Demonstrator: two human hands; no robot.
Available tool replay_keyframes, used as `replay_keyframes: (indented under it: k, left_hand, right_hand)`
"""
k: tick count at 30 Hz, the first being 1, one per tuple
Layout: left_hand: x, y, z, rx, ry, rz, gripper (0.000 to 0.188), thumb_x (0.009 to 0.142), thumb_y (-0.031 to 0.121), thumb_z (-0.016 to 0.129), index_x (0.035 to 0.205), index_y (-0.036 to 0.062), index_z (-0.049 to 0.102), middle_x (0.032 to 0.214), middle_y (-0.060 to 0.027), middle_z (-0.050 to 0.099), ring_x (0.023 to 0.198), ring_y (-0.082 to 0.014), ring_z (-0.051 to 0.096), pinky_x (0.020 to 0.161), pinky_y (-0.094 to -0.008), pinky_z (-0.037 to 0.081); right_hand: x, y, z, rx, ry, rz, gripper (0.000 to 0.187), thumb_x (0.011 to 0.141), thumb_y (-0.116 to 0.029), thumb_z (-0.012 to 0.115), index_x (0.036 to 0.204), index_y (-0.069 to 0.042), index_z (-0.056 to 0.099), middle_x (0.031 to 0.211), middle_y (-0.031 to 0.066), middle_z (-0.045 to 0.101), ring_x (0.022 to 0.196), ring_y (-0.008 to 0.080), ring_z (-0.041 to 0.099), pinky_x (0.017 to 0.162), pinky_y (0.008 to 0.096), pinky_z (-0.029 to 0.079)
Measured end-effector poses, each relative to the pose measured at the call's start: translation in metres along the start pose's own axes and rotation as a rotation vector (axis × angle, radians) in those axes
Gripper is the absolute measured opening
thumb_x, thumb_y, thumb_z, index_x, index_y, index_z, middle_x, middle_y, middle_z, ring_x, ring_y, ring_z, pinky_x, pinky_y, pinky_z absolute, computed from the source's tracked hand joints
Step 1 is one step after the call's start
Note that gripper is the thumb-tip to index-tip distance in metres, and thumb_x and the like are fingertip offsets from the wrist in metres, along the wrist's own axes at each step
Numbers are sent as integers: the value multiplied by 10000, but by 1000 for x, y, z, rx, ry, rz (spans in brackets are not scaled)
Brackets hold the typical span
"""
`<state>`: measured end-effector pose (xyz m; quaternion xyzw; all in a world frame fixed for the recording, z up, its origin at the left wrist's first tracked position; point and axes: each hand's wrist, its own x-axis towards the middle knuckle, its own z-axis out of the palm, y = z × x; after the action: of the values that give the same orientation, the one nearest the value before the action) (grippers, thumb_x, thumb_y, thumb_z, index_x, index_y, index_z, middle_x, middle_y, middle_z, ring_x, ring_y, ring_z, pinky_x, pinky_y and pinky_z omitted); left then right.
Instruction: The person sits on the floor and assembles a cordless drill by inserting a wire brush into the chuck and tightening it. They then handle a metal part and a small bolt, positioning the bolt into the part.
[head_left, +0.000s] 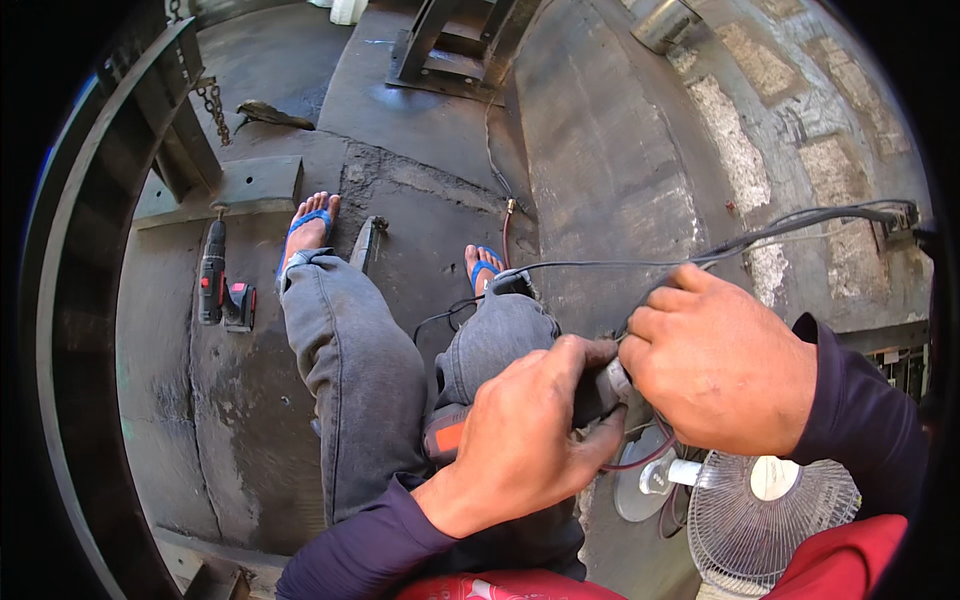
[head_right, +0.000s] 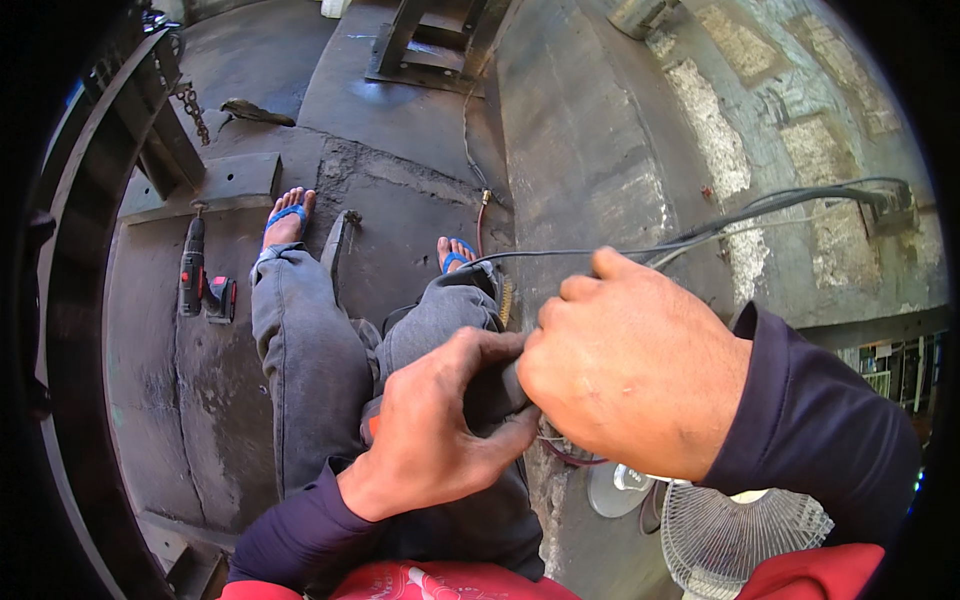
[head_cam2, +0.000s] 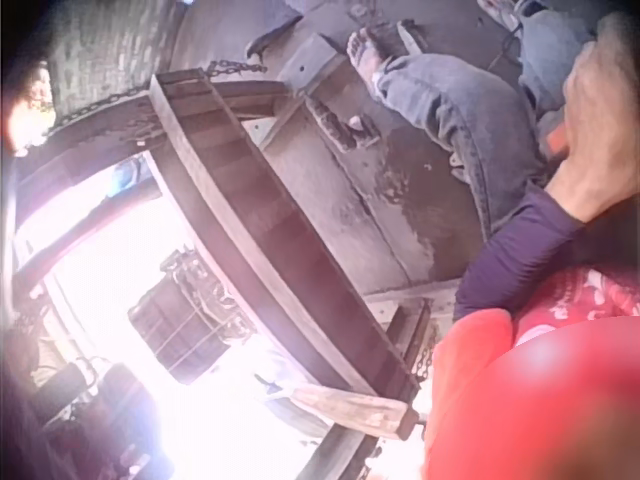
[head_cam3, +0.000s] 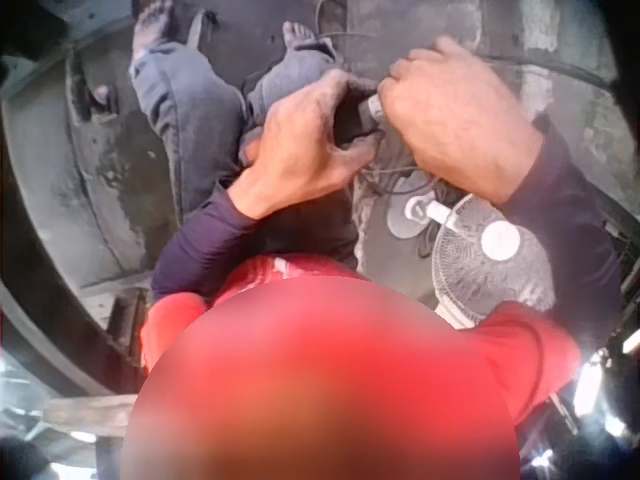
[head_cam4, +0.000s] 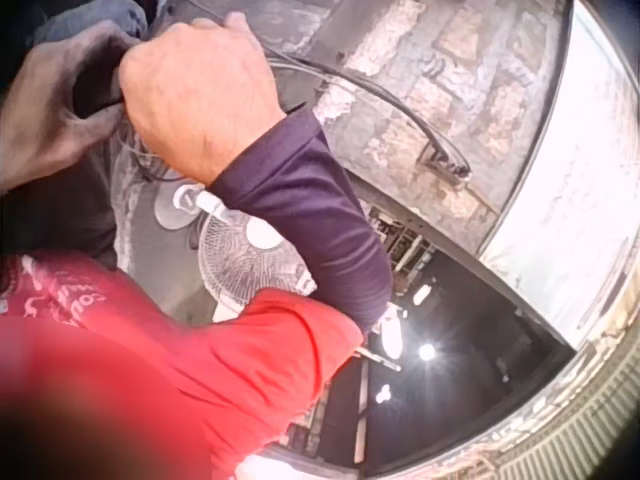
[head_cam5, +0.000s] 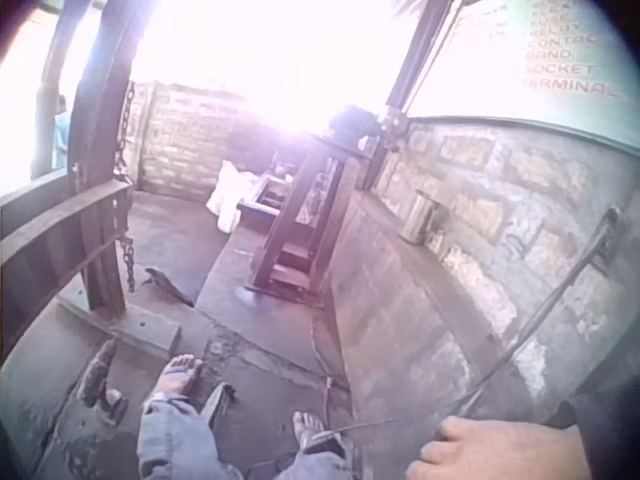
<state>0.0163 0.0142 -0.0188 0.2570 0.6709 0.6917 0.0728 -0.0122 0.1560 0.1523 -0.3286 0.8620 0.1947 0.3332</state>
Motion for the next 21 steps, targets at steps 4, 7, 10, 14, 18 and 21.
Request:
replay_keyframes:
  k: [4,7,10,14,18,21]
  left_hand:
    - [2,-2,-1,-5,6,7,478,747,78,837,1181,-30,670,1025,-184,749,952,-303,771,833,-366,598]
    - [4,-4,-5,-17,37,17,480,753,82,836,1186,-35,666,1020,-183,747,942,-285,774,828,-364,598]
    - [3,-4,-10,-86,44,-27,476,768,90,834,1191,-41,661,1014,-188,752,937,-268,777,828,-353,595]
    - [1,-1,-11,-56,27,-50,480,776,99,836,1197,-44,656,1010,-186,762,924,-236,775,841,-338,592]
    - [2,0,-9,-88,30,-32,482,770,96,845,1193,-37,658,1000,-176,766,908,-206,766,847,-330,589]
    - [2,-1,-10,-90,29,-43,472,768,94,850,1180,-34,658,1000,-173,769,917,-196,765,853,-329,589]
  right_hand:
    - [1,-7,15,-80,158,-5,267,732,-161,680,920,29,688,884,130,660,916,313,678,1032,456,494]
    - [6,-12,26,-254,390,11,169,823,-173,666,862,-17,719,852,131,692,903,286,699,1069,470,471]
    - [8,-13,28,-252,585,-16,317,761,-157,700,1012,36,696,1072,181,693,1128,370,667,1149,516,426]
    - [3,-15,17,35,525,194,322,834,-134,740,1112,18,685,1258,159,656,1296,363,569,1176,530,373]
    - [-6,-4,5,103,197,59,269,815,-73,715,1070,11,688,1178,144,660,1207,329,605,1124,509,415]
    - [-2,-2,9,119,317,-20,287,810,-65,695,1086,11,676,1186,156,649,1191,346,606,1098,499,437]
